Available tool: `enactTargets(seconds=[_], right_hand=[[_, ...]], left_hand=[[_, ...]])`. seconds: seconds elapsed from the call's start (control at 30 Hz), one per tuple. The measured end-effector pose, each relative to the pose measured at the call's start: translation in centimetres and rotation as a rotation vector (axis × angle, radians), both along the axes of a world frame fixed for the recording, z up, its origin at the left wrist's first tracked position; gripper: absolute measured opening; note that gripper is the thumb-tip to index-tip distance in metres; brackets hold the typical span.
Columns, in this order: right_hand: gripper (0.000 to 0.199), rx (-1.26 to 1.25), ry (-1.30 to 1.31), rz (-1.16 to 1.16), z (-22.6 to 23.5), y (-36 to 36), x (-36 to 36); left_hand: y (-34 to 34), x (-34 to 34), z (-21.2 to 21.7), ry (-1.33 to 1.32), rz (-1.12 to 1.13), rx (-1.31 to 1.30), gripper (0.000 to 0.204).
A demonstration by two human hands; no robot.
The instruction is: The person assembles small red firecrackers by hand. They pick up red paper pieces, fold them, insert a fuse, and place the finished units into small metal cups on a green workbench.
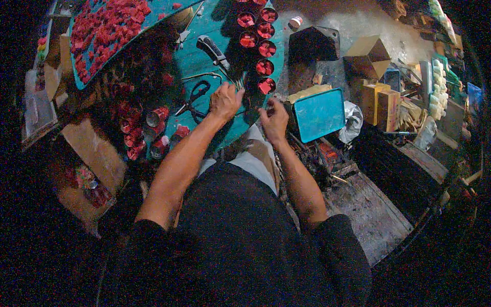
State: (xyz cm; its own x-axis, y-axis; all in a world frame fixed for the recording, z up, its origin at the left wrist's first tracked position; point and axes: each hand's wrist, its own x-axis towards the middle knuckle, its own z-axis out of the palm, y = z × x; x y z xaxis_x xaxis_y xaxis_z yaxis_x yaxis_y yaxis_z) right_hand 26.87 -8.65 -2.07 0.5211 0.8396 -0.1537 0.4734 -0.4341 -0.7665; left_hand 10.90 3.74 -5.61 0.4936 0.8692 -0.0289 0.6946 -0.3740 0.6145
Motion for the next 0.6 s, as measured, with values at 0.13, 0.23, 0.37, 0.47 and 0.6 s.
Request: enactTargets(seconds=[0.13, 0.23, 0.37, 0.47, 0.6], right_hand=[[0.032, -0.126, 0.121, 0.09, -0.8, -3.0, -2.8], [0.026, -0.009, 0.065, 0.119, -1.7, -2.4, -3.8], [0.025, -0.069, 0.341, 0.063, 0.0, 1.2, -5.5], [0.024, -0.105, 0.933, 0.004, 1.8, 4.2, -7.2], [0.021, -0.061, 0.87, 0.034, 2.3, 4.6, -8.2]], left_hand=[[0.2, 1.7, -1.1, 0.182, 0.126, -0.197, 0.022], [0.4, 1.4, 1.0, 0.291, 0.074, -0.333, 0.024], [-1.6, -2.5, 2.2, 0.107, 0.153, -0.251, 0.02], [-2.2, -5.5, 6.6, 0.089, -0.008, -0.269, 0.012], [-3.5, -7.2, 7.1, -0.061, -0.001, -0.135, 0.01]])
